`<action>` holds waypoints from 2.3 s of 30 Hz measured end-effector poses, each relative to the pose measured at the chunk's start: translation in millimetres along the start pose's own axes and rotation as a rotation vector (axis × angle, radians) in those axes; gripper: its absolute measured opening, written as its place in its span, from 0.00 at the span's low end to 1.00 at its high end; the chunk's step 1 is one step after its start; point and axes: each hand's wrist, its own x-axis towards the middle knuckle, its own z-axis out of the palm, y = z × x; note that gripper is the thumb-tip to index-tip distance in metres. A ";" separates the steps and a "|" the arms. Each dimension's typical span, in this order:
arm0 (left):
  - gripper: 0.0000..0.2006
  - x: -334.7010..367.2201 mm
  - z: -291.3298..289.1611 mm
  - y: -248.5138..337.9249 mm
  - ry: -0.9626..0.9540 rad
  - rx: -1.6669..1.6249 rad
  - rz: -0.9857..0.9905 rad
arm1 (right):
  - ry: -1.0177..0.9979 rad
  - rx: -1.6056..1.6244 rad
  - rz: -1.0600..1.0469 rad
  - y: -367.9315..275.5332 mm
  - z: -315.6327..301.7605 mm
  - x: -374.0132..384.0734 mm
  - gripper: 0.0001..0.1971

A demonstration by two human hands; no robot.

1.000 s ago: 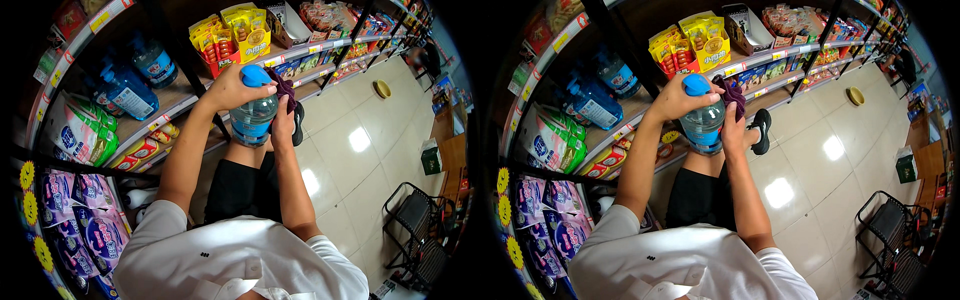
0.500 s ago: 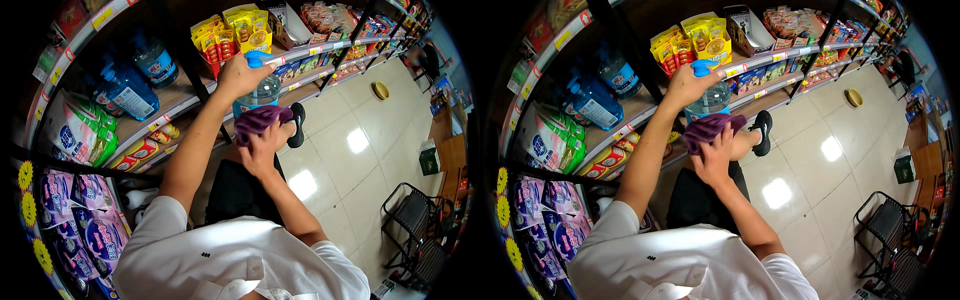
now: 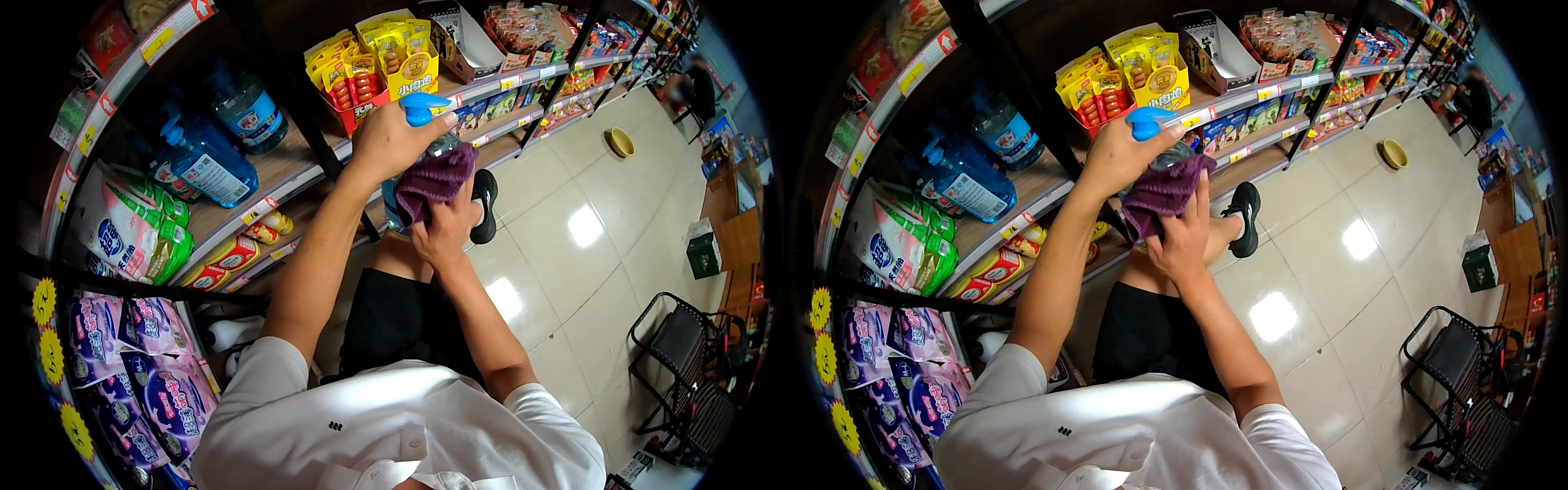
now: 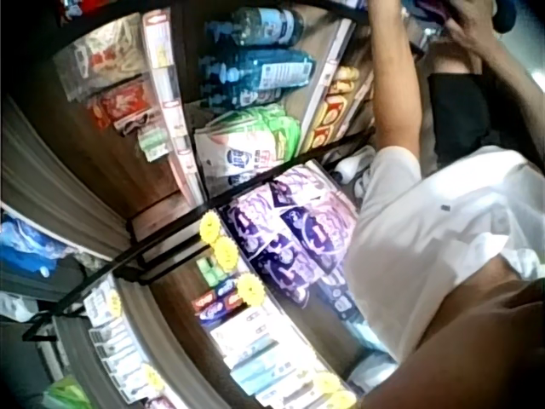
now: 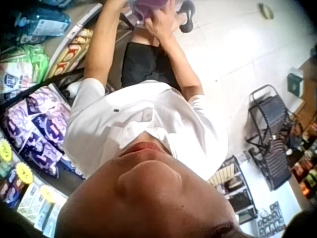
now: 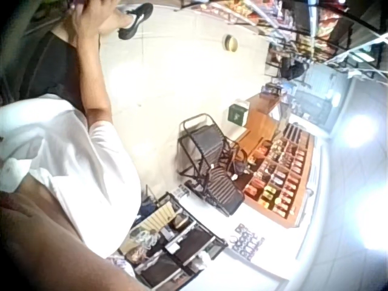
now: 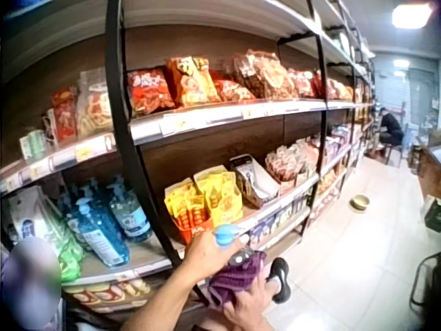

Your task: The person wipes a blue pump bottle with a cloth and reorganizes snack packages and detergent bottles on the shelves.

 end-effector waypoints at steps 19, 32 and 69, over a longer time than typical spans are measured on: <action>0.47 -65.2 26.1 -42.4 0.097 -0.808 -0.039 | -0.329 0.945 0.793 36.4 -47.2 79.8 0.16; 0.65 -77.7 1.6 -77.0 -0.257 -0.580 0.177 | -1.068 0.986 0.354 37.5 -38.6 151.9 0.32; 0.64 -135.2 32.0 -118.9 -0.121 -0.744 0.007 | -0.773 1.229 0.894 48.1 16.0 106.2 0.36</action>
